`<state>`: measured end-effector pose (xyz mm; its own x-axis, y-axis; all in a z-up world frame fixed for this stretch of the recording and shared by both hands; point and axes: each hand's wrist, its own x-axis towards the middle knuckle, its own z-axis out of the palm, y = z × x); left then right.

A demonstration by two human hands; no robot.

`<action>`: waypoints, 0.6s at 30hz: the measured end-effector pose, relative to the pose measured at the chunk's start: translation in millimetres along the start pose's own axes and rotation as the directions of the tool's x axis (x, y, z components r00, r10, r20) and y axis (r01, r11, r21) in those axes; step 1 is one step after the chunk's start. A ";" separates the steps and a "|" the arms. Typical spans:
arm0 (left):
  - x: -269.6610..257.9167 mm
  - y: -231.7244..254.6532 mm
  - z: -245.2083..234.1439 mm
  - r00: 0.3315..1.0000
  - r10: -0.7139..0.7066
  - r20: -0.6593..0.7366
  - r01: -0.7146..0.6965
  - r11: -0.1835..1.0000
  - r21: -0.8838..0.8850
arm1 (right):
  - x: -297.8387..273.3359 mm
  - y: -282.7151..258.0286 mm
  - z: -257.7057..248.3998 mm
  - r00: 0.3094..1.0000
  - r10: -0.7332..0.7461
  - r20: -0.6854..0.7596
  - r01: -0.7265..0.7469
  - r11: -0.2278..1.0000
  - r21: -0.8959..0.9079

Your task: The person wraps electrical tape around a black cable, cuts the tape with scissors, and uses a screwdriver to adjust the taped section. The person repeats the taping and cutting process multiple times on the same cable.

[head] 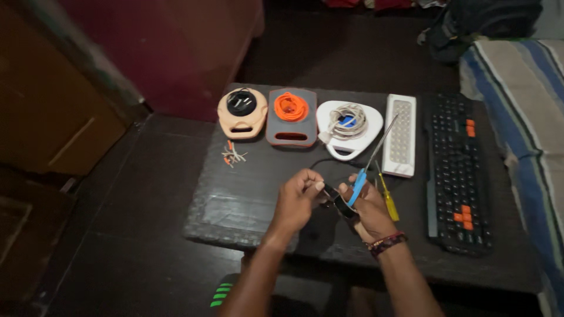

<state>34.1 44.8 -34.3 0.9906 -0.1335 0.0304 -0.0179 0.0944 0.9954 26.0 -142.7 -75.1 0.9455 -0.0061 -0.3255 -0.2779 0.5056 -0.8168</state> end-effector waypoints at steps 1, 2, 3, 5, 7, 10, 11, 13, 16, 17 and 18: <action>1.2 2.1 -2.4 0.999 -0.018 -0.030 0.018 1.000 -0.025 | 3.1 2.7 2.2 1.000 -0.011 0.015 0.011 1.000 -0.023; 1.0 4.3 -4.7 0.998 -0.040 -0.058 0.037 0.998 -0.049 | 4.7 5.9 3.7 0.999 -0.020 0.028 0.021 0.999 -0.043; 0.6 7.0 -7.4 0.994 -0.062 -0.085 0.056 0.996 -0.074 | 5.6 8.6 4.6 0.999 -0.029 0.042 0.032 0.997 -0.063; 2.1 13.9 -11.7 0.986 -0.110 -0.123 0.102 0.992 -0.068 | 6.8 10.6 5.2 0.996 -0.008 0.089 0.011 0.999 -0.034; 1.3 20.9 -13.5 0.986 -0.090 -0.140 0.086 0.996 -0.039 | 7.0 9.2 6.3 0.996 -0.022 0.086 0.029 0.997 -0.076; -4.6 29.7 -15.1 0.992 0.012 -0.122 -0.007 0.999 0.041 | 2.0 8.4 10.3 0.998 -0.018 0.057 0.027 0.986 -0.167; -5.8 33.1 -16.5 0.993 0.035 -0.112 -0.028 0.998 0.063 | -1.8 6.9 9.9 0.996 0.034 0.081 -0.022 0.989 -0.148; -2.5 40.4 -18.1 0.993 0.096 -0.065 -0.087 0.988 0.126 | -6.3 0.8 9.7 0.996 0.089 0.008 -0.086 0.978 -0.188; -7.4 47.1 -24.0 0.981 0.191 -0.047 -0.177 0.961 0.211 | -15.2 -2.8 8.0 0.994 0.055 -0.099 -0.088 0.926 -0.368; -8.9 49.2 -27.1 0.971 0.231 -0.065 -0.212 0.952 0.219 | -22.3 -6.7 2.8 1.000 0.002 -0.020 -0.010 0.906 -0.423; -6.7 51.8 -30.8 0.958 0.279 -0.073 -0.256 0.939 0.229 | -26.5 -10.9 -0.6 0.996 -0.059 0.060 0.080 0.881 -0.466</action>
<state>30.7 81.0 14.3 0.9536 -0.0293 0.2998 -0.3012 -0.1028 0.9480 4.0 -148.6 -57.8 0.9687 0.0162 -0.2477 -0.2482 0.0432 -0.9677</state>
